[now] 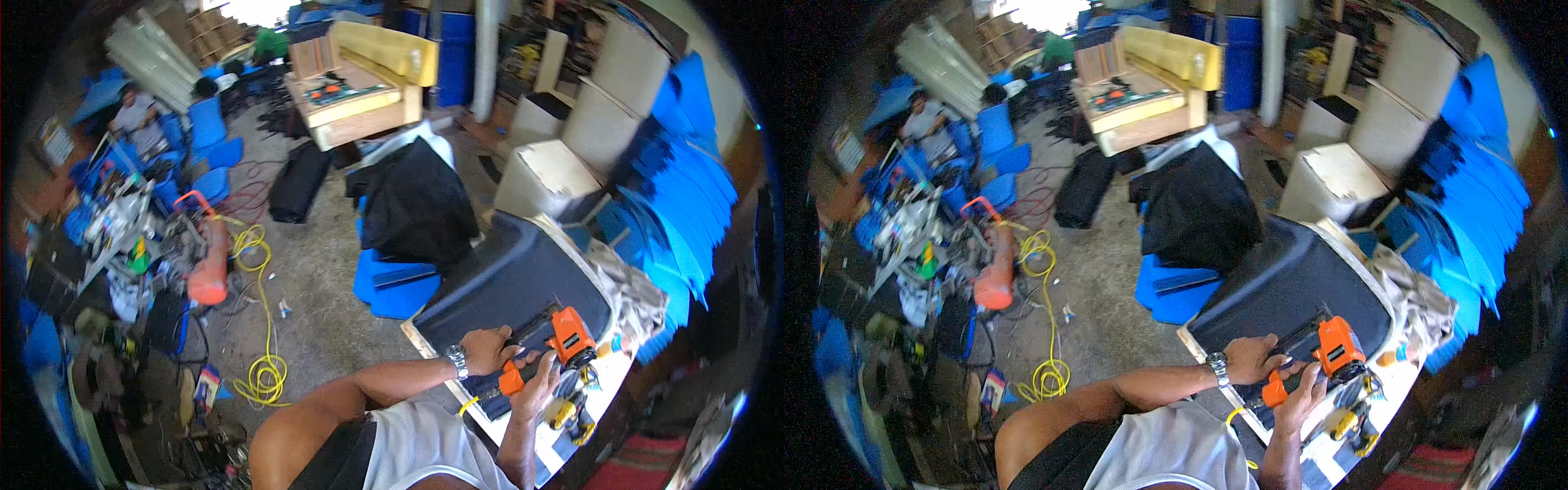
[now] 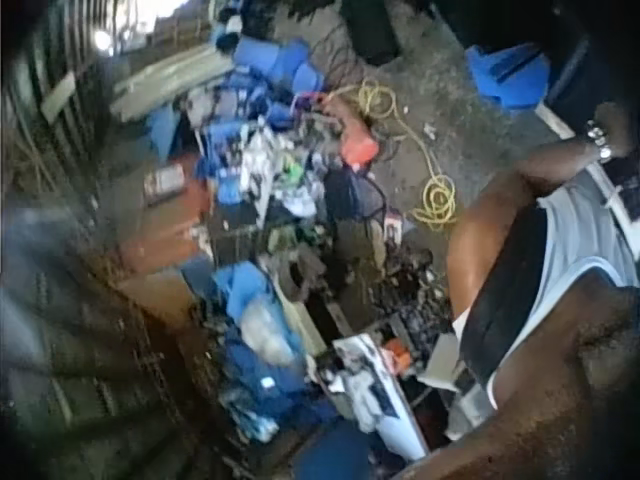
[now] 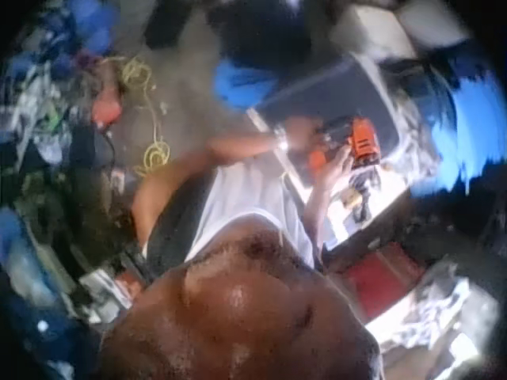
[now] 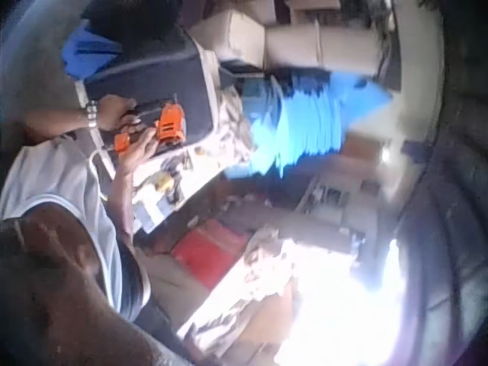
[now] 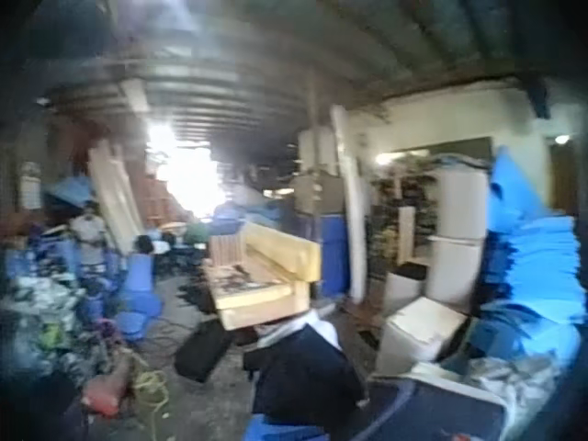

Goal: Attaching fabric to a chair seat frame using a staple gun and other hand tools.

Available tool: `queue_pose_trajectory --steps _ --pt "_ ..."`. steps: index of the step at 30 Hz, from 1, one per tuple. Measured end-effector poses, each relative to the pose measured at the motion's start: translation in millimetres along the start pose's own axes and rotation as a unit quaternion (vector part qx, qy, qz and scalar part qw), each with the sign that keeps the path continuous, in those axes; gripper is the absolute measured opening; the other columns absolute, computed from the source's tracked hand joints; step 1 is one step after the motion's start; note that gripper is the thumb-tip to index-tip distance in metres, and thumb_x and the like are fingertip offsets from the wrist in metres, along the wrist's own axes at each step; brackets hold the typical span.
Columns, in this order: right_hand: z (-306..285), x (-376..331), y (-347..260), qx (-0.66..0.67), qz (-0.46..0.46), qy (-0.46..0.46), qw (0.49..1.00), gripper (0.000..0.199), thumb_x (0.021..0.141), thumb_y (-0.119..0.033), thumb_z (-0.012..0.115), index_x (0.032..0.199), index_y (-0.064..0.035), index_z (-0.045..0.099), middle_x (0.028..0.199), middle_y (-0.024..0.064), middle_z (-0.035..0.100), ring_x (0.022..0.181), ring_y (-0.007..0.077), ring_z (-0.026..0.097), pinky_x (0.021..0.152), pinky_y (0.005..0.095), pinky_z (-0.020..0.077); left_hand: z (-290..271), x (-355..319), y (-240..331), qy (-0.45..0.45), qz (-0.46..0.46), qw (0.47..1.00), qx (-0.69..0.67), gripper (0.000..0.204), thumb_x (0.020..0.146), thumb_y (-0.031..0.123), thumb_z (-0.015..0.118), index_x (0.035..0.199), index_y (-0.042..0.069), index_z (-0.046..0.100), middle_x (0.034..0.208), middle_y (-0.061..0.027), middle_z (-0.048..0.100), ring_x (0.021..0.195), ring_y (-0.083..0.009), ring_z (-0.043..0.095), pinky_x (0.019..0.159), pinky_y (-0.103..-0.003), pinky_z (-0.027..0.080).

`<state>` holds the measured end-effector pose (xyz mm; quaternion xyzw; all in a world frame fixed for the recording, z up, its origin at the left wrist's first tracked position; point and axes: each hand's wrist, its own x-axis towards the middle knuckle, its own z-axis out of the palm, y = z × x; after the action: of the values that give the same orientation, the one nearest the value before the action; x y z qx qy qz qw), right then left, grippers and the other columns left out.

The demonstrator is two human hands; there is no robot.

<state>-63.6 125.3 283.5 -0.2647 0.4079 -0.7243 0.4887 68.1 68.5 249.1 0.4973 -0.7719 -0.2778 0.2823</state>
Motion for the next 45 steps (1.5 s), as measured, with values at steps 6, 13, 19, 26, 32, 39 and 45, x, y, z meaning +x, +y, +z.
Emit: queue_pose_trajectory --steps 6,13,19,26,32,39,45 --pt "15.6 8.0 1.1 0.039 0.06 -0.105 0.992 0.03 0.101 -0.033 0.057 0.112 -0.0053 0.05 0.077 0.0039 0.056 0.064 0.015 0.056 0.06 0.0334 0.051 -38.7 -26.2 -25.8 -0.038 -0.138 0.988 -0.061 0.063 0.092 0.065 0.049 0.102 0.003 0.061 0.078 -0.0259 0.065 0.079 -0.0423 0.065 0.071 -0.049 0.049" --pt "-59.3 45.2 -56.8 0.06 -0.046 -0.212 0.974 0.076 0.088 -0.065 0.059 0.126 -0.0002 0.046 0.068 0.0031 0.053 0.057 0.0155 0.054 0.06 0.035 0.0501 -42.0 -68.5 -101.4 0.075 -0.107 0.991 0.008 0.025 0.094 0.027 0.055 0.096 0.003 0.061 0.087 -0.0199 0.065 0.083 -0.0385 0.063 0.076 -0.047 0.049" --pt "-82.6 42.3 -116.7 0.17 -0.12 -0.259 0.943 0.09 0.082 -0.073 0.057 0.134 -0.0004 0.044 0.062 0.0022 0.05 0.05 0.0148 0.052 0.061 0.0347 0.0505 -121.4 -26.4 -15.1 0.135 0.098 0.984 0.069 0.018 0.094 0.019 0.062 0.105 0.005 0.067 0.097 -0.013 0.068 0.088 -0.0309 0.065 0.079 -0.038 0.051" --pt "-95.0 42.3 -114.9 0.318 -0.042 -0.339 0.885 0.082 0.09 -0.068 0.049 0.135 -0.0002 0.043 0.066 0.0024 0.049 0.054 0.0161 0.054 0.071 0.0422 0.0556 -121.4 13.3 135.7 0.185 0.093 0.843 -0.497 0.023 0.105 0.021 0.045 0.12 0.003 0.047 0.104 -0.017 0.068 0.089 -0.0272 0.072 0.071 -0.034 0.062" --pt "-114.4 54.1 -79.8 0.281 -0.002 -0.302 0.911 0.086 0.086 -0.074 0.048 0.134 -0.0029 0.044 0.063 0.0026 0.05 0.048 0.0193 0.055 0.067 0.0423 0.0574 -58.5 28.6 178.4 0.182 0.121 0.862 -0.458 0.024 0.103 0.012 0.049 0.124 0.004 0.041 0.108 -0.0159 0.066 0.092 -0.0259 0.071 0.072 -0.033 0.062" --pt "-118.0 65.6 -88.0 0.249 0.017 -0.269 0.93 0.084 0.087 -0.074 0.047 0.129 -0.0015 0.046 0.061 0.0023 0.048 0.047 0.0181 0.053 0.062 0.0405 0.0561 -50.6 46.3 177.8 0.103 0.074 0.891 -0.437 0.035 0.097 0.006 0.059 0.126 0.006 0.04 0.106 -0.0117 0.064 0.095 -0.0195 0.069 0.073 -0.029 0.061" --pt "-122.2 88.0 -75.7 0.276 0.023 -0.261 0.925 0.085 0.086 -0.075 0.048 0.131 -0.0019 0.046 0.061 0.0028 0.048 0.049 0.0184 0.054 0.065 0.0421 0.0567 -42.1 84.5 164.9 0.063 0.117 0.926 -0.354 0.044 0.089 0.007 0.071 0.127 0.005 0.051 0.1 -0.0076 0.064 0.082 -0.0115 0.067 0.07 -0.024 0.057"
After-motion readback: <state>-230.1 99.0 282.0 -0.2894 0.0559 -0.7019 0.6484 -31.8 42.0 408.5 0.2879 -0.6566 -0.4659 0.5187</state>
